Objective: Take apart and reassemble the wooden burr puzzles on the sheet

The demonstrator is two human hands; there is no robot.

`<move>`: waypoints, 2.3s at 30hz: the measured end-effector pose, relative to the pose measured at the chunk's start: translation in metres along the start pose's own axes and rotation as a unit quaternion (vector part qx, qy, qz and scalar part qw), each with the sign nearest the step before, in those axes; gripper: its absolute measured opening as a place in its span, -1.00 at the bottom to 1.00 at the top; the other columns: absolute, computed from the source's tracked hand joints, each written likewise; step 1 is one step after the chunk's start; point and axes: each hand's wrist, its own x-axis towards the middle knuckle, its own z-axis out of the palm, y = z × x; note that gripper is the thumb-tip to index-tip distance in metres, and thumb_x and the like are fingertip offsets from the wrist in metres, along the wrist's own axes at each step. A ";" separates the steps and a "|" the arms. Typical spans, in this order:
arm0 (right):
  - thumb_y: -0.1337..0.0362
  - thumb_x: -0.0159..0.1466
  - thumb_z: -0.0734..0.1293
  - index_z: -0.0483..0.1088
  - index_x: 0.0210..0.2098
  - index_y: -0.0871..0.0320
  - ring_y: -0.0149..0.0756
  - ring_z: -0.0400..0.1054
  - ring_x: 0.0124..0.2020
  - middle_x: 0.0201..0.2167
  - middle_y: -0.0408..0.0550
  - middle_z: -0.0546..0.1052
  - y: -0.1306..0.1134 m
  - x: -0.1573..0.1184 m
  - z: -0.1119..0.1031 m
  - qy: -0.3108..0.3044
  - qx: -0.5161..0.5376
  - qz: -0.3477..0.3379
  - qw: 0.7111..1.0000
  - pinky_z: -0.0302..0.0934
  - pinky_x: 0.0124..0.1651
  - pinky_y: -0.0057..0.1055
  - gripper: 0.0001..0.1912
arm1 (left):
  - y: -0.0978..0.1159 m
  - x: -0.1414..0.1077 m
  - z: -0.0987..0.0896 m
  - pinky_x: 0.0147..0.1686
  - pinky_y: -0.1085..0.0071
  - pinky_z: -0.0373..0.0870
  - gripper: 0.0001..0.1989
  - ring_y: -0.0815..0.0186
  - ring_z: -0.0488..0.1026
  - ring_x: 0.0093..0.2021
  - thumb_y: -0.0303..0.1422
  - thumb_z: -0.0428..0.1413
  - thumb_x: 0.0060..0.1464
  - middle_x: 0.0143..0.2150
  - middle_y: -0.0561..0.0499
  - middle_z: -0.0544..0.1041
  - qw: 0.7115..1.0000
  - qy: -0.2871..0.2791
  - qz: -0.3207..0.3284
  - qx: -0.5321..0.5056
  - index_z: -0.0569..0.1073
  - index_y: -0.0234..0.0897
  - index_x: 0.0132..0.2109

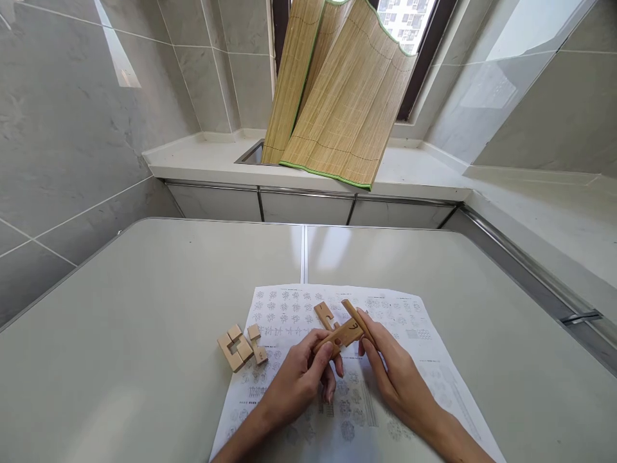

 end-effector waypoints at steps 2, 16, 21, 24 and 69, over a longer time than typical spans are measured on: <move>0.30 0.57 0.09 0.02 0.53 -0.08 -0.13 0.55 0.01 0.25 0.08 0.50 0.001 0.000 -0.001 -0.003 -0.014 -0.015 1.000 0.54 0.03 -0.20 -0.43 | 0.000 0.000 0.000 -0.46 0.46 0.33 -0.58 0.49 0.35 -0.58 0.04 -0.03 0.44 -0.25 0.06 0.49 1.000 -0.003 0.002 0.001 0.36 -0.27 -0.01; 0.38 0.56 0.10 0.08 0.50 -0.01 -0.17 0.57 -0.23 -0.07 0.09 0.61 -0.005 -0.003 0.008 0.048 -0.043 -0.060 0.996 0.54 -0.26 -0.29 -0.44 | 0.002 -0.001 0.007 -0.42 0.43 0.29 -0.59 0.43 0.34 -0.51 0.02 -0.03 0.44 -0.25 0.02 0.52 0.999 -0.034 0.004 -0.005 0.35 -0.27 0.04; 0.38 0.56 0.11 0.07 0.51 -0.06 -0.19 0.53 -0.26 -0.05 0.08 0.59 -0.003 -0.004 0.007 0.053 -0.031 -0.052 0.997 0.53 -0.22 -0.25 -0.43 | -0.002 -0.003 0.008 -0.45 0.42 0.22 -0.57 0.40 0.27 -0.53 0.05 -0.08 0.45 -0.39 0.07 0.49 0.999 -0.044 -0.004 0.019 0.34 -0.26 -0.07; 0.38 0.56 0.11 0.05 0.52 -0.09 -0.21 0.50 -0.32 -0.13 0.03 0.57 -0.005 -0.003 0.006 0.037 -0.022 -0.055 0.998 0.51 -0.27 -0.28 -0.42 | -0.004 -0.002 0.008 -0.45 0.41 0.21 -0.57 0.40 0.24 -0.54 0.06 -0.08 0.45 -0.41 0.09 0.45 0.999 -0.028 -0.003 0.026 0.33 -0.25 -0.08; 0.50 0.48 0.27 0.32 0.38 0.02 -0.21 0.71 -0.22 0.08 0.09 0.69 -0.009 -0.004 0.007 0.060 0.018 -0.181 0.981 0.64 -0.18 -0.34 -0.47 | -0.002 -0.004 0.009 -0.38 0.39 0.13 -0.62 0.34 0.11 -0.43 0.00 -0.09 0.48 -0.42 0.14 0.23 0.999 -0.014 0.035 0.035 0.32 -0.23 -0.10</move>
